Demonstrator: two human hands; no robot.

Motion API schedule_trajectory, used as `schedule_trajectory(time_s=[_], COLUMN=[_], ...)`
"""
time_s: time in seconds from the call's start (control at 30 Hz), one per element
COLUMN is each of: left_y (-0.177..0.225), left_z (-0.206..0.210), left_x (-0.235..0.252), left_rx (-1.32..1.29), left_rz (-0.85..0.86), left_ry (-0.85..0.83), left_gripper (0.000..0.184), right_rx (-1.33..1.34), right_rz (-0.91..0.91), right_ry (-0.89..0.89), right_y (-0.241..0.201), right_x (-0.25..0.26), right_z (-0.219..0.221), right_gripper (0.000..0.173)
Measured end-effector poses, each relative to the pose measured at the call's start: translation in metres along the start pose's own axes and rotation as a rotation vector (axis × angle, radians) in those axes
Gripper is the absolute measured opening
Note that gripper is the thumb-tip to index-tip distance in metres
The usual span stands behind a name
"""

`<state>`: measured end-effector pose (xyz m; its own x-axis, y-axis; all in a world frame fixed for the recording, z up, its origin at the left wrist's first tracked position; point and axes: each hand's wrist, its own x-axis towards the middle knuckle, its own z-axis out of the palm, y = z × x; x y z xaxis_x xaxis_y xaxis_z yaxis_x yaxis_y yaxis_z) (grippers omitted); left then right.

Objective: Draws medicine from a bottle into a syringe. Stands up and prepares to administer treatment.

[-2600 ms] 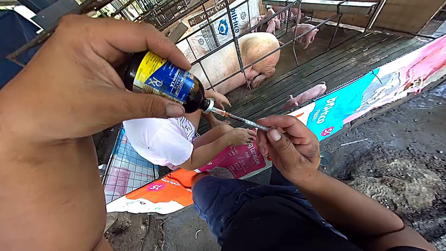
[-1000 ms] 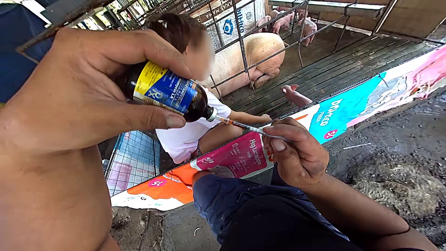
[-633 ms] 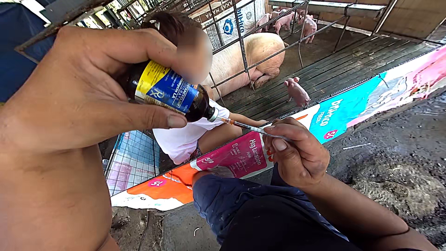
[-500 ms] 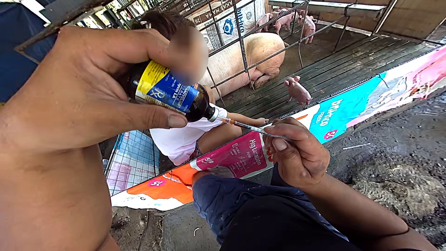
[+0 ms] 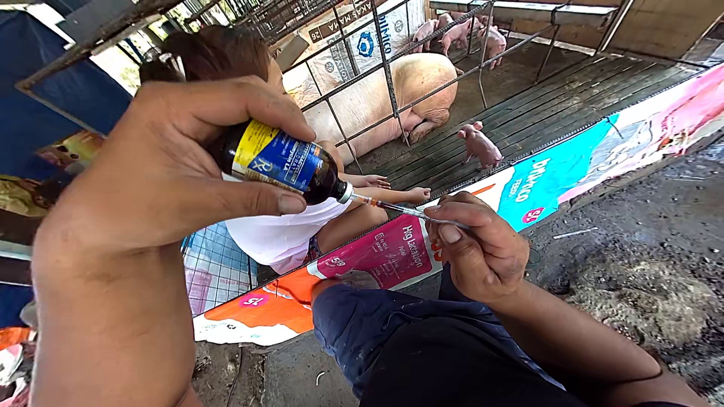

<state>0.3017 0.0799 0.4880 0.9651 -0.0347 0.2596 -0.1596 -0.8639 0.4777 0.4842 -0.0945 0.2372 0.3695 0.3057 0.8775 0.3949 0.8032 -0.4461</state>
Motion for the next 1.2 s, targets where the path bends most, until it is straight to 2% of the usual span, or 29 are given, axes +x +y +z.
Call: schedule_trajectory(time_s=[0.27,0.47,0.6,0.73,0.83,0.93,1.07,1.2], left_y=[-0.026,-0.074,-0.106,-0.144,-0.160,-0.166,-0.170,-0.153], left_z=[0.036,0.108,0.158,0.214,0.259,0.289,0.320,0.337], left_x=[-0.005,-0.020,-0.039,-0.060,-0.080,-0.102,-0.130,-0.119], left_rx=[-0.103,-0.231,-0.314,-0.552,-0.801,-1.063,-1.475,-1.967], left_rz=[-0.069,-0.201,-0.229,-0.207,-0.323,-0.454,-0.385,-0.480], left_ry=[0.061,0.126,0.206,0.334,0.471,0.632,0.685,0.656], left_gripper=[0.050,0.048,0.049,0.048,0.049,0.049,0.042,0.046], right_rx=[0.005,-0.054,-0.204,-0.395,-0.439,-0.279,0.024,-0.041], right_rz=[0.069,0.202,0.282,0.358,0.455,0.624,0.857,0.949], right_ry=[-0.025,-0.090,-0.247,-0.369,-0.384,-0.193,0.225,0.713], right_y=[0.010,0.028,0.034,0.042,0.044,0.042,0.047,0.073], right_x=[-0.020,-0.050,-0.067,-0.080,-0.091,-0.102,-0.121,-0.171], right_z=[-0.016,-0.046,-0.067,-0.083,-0.094,-0.108,-0.134,-0.186], right_gripper=[0.025,0.022,0.024,0.024,0.023,0.023,0.026,0.021])
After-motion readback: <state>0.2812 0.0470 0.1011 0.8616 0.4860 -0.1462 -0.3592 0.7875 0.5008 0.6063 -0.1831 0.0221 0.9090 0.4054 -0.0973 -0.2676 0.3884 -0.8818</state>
